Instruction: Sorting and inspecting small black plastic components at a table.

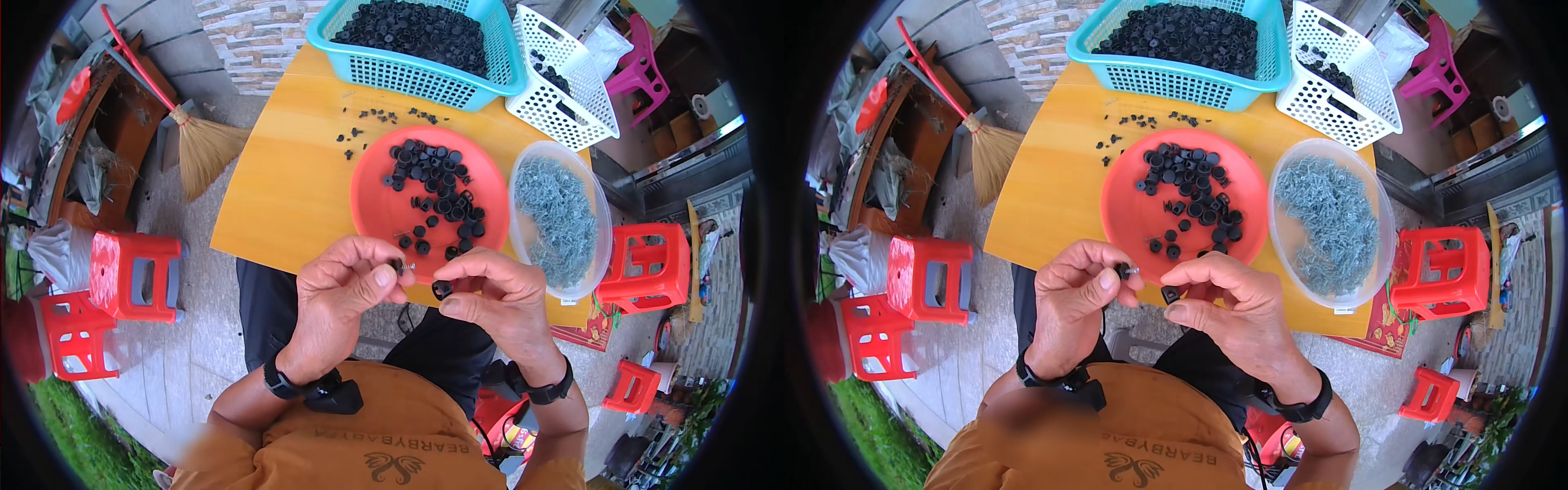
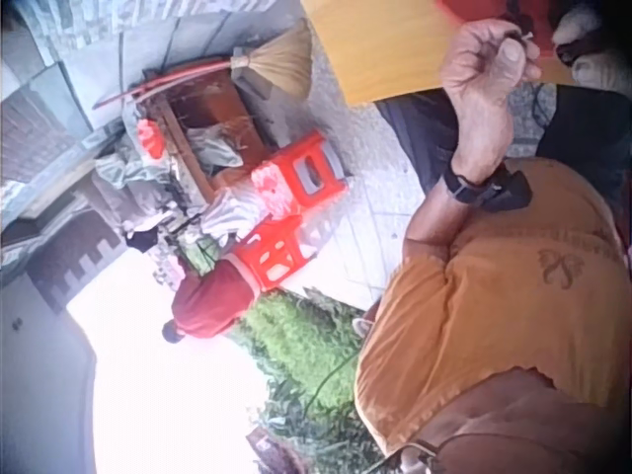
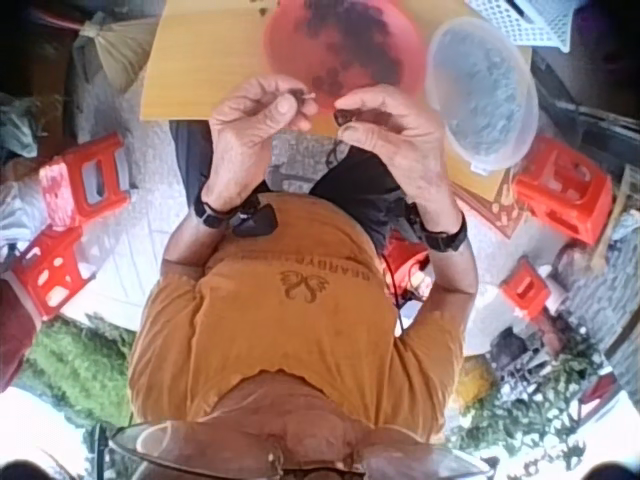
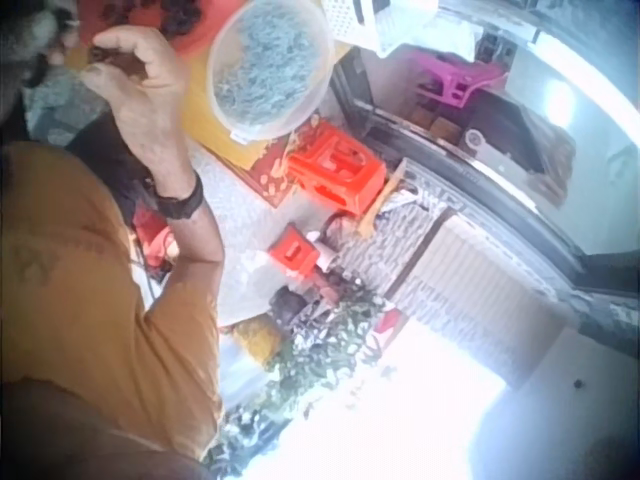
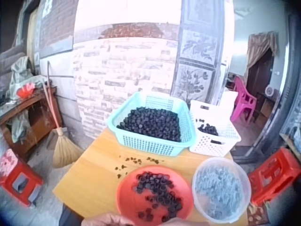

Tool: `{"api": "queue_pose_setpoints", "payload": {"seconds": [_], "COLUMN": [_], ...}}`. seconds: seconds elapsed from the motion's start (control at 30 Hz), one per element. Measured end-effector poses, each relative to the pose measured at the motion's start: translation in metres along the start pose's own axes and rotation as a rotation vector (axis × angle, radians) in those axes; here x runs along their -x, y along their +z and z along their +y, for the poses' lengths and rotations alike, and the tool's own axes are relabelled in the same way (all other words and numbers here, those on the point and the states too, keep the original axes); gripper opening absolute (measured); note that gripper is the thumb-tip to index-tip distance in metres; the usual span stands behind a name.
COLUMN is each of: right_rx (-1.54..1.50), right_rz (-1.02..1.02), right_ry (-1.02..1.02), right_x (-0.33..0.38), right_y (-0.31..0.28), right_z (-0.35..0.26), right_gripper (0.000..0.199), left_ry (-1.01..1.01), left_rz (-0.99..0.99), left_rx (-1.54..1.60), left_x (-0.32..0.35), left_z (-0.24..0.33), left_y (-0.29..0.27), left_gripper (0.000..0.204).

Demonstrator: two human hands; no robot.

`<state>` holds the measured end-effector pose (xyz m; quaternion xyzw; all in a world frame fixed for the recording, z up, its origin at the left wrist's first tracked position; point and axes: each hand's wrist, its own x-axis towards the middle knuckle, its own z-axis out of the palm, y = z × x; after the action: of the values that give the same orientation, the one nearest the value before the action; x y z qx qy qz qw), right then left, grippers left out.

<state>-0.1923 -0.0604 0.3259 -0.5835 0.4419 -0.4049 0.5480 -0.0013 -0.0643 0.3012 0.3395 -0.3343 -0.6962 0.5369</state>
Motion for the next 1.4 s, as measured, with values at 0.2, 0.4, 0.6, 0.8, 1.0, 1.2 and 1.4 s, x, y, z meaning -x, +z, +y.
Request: {"api": "queue_pose_setpoints", "payload": {"seconds": [0.2, 0.4, 0.6, 0.8, 1.0, 1.2, 1.4], "right_rx": [-0.311, -0.614, -0.608, -0.64, -0.686, -0.664, -0.654], "right_rz": [0.112, 0.077, 0.098, 0.137, 0.079, 0.1, 0.1], "right_ry": [0.033, 0.1, 0.068, 0.089, 0.107, 0.107, 0.092], "right_x": [-0.003, -0.003, -0.001, 0.0, 0.002, 0.002, 0.003], "right_y": [0.009, 0.005, 0.012, 0.013, 0.012, 0.014, 0.015], "right_z": [0.003, 0.019, 0.022, 0.025, 0.027, 0.028, 0.03], "right_gripper": [0.027, 0.028, 0.028, 0.026, 0.029, 0.028, 0.028], "left_ry": [0.024, 0.044, 0.116, 0.13, 0.229, 0.345, 0.444], "left_rz": [-0.056, -0.058, -0.077, -0.117, -0.108, -0.063, -0.061], "left_rx": [-0.016, -0.036, -0.104, -0.222, -0.347, -0.641, -0.797], "left_x": [0.003, 0.007, 0.01, 0.014, 0.013, 0.013, 0.012], "left_z": [0.002, 0.003, 0.001, 0.003, -0.001, -0.001, -0.005], "left_y": [0.005, 0.012, 0.013, 0.014, 0.015, 0.016, 0.013], "left_gripper": [0.019, 0.022, 0.022, 0.017, 0.015, 0.016, 0.019]}}
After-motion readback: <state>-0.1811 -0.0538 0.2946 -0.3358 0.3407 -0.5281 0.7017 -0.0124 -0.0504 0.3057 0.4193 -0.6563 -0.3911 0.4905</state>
